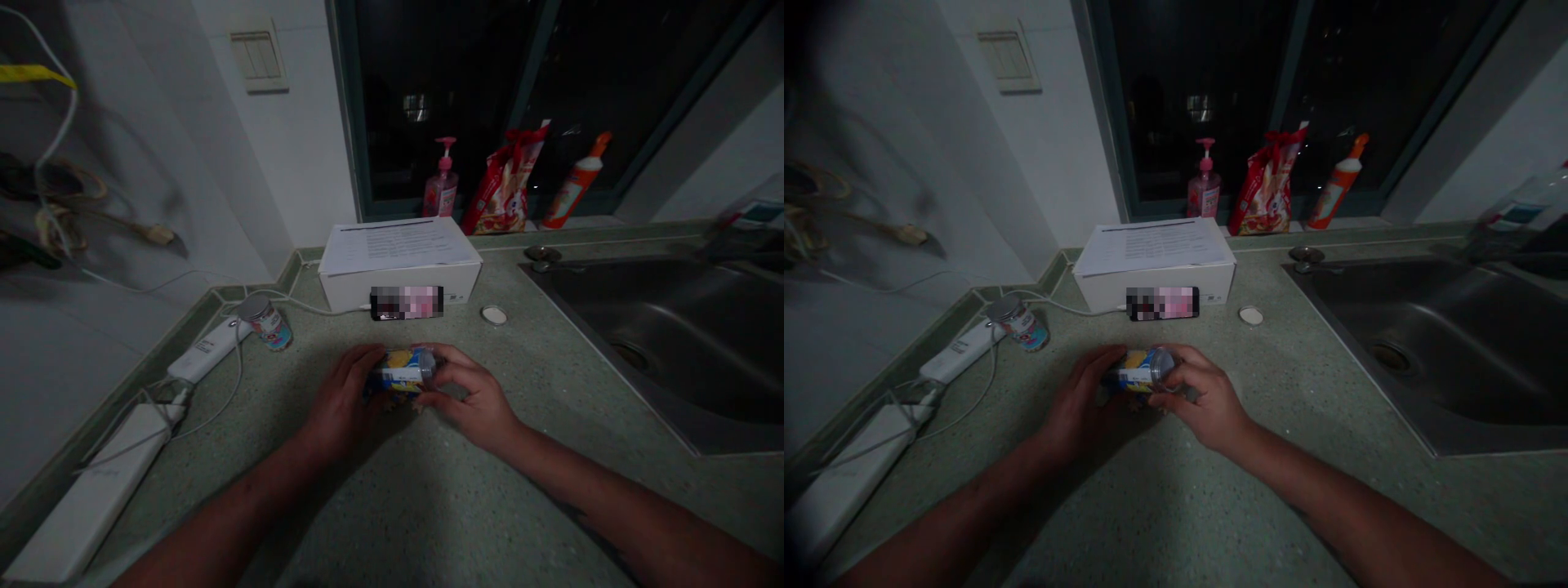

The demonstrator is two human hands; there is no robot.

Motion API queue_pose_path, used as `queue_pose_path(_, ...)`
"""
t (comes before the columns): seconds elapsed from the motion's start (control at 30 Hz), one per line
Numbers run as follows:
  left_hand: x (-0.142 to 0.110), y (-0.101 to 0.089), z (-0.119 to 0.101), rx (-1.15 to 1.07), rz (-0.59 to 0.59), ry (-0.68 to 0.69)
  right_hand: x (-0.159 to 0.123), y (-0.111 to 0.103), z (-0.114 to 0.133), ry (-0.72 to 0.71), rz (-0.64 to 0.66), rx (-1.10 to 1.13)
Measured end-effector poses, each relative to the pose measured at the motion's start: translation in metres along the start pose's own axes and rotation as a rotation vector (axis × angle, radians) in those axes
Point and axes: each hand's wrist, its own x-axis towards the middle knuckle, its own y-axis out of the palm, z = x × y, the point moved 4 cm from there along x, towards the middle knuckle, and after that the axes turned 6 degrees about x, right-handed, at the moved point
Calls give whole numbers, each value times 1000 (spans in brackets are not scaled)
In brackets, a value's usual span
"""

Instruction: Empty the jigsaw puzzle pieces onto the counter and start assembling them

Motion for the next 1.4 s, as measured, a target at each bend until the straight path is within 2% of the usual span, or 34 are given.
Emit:
queue_pose_path(0.17,-3,4,2,-93,-9,-37,-6,-1,6,-106,-15,-196)
queue_pose_path(0.33,-5,6,5,-93,-8,-76,-7,-6,14,-187,-39,-404)
queue_pose_path(0.57,-1,0,-1,-21,3,-92,-5,-3,14,-161,27,-526)
queue_pose_path(0.77,5,-10,-9,86,-65,33,-6,2,1,-63,33,-309)
queue_pose_path(1.0,7,-14,-12,115,-79,59,-5,1,-16,78,-16,206)
queue_pose_path(1.1,8,-16,-13,128,-71,75,-1,2,-16,181,23,388)
queue_pose_path(1.2,11,-19,-12,145,-91,96,2,6,-11,279,98,412)
queue_pose_path(1.3,12,-22,-11,134,-122,111,4,7,-8,259,122,366)
queue_pose_path(1.4,11,-21,-11,49,-139,78,3,3,-11,215,80,261)
